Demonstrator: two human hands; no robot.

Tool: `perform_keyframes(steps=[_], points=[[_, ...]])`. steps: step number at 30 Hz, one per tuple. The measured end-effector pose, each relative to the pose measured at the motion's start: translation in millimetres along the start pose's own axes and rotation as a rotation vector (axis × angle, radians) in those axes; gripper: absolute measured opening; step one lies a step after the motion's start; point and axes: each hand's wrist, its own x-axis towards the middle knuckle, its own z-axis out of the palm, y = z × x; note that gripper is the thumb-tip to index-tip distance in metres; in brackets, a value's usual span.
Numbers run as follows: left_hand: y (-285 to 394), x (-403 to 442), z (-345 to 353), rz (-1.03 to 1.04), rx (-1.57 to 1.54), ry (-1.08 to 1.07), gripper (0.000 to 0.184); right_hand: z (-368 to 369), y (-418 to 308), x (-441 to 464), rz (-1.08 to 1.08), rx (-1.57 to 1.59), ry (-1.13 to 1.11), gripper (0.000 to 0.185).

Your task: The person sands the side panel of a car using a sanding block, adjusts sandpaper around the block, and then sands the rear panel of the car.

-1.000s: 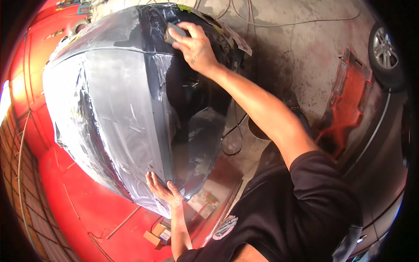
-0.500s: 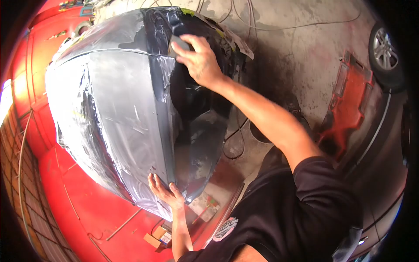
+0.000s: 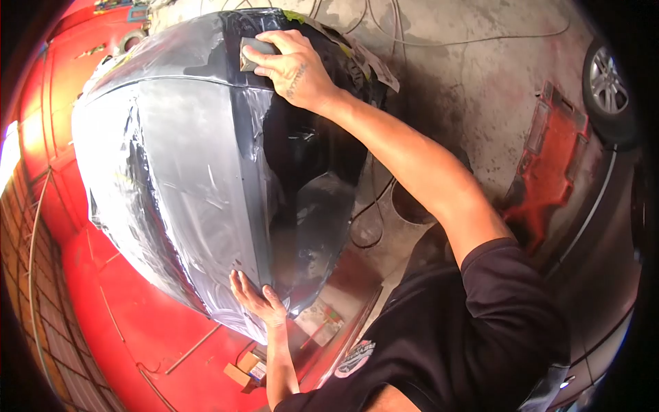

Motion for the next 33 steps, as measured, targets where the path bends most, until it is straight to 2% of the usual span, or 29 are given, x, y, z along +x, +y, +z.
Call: perform_keyframes(steps=[4, 7, 8, 12, 14, 17, 21, 26, 30, 33], points=[[-2, 3, 1, 0.015, 0.020, 0.000, 0.070, -9, -19, -41, 0.150, 0.113, -0.045, 0.041], [-5, 0, 0, 0.011, 0.009, -0.001, 0.070, -4, -8, -11, 0.054, -0.020, -0.024, 0.043], [-5, -1, 2, 0.004, -0.002, 0.003, 0.070, 2, -2, -3, 0.027, -0.015, -0.017, 0.035], [-4, 1, -1, 0.016, 0.043, -0.010, 0.069, -3, -27, -30, 0.131, 0.086, 0.004, 0.039], [-4, 2, -2, 0.015, 0.024, -0.003, 0.070, -3, -16, -23, 0.051, 0.046, 0.006, 0.039], [-2, -1, 0, 0.004, 0.020, -0.002, 0.070, 8, -8, -3, 0.070, -0.028, 0.015, 0.037], [-4, 1, 0, 0.009, 0.016, -0.001, 0.071, -1, -29, -37, 0.155, 0.088, 0.033, 0.039], [-2, -3, 0, -0.015, 0.006, -0.007, 0.072, 4, 3, 5, 0.038, -0.032, 0.005, 0.036], [-4, 1, 0, -0.001, 0.009, 0.000, 0.073, -12, -24, -40, 0.135, 0.027, -0.018, 0.042], [-3, 2, -2, -0.013, -0.003, -0.007, 0.073, -10, -14, -31, 0.081, 0.009, -0.024, 0.043]])
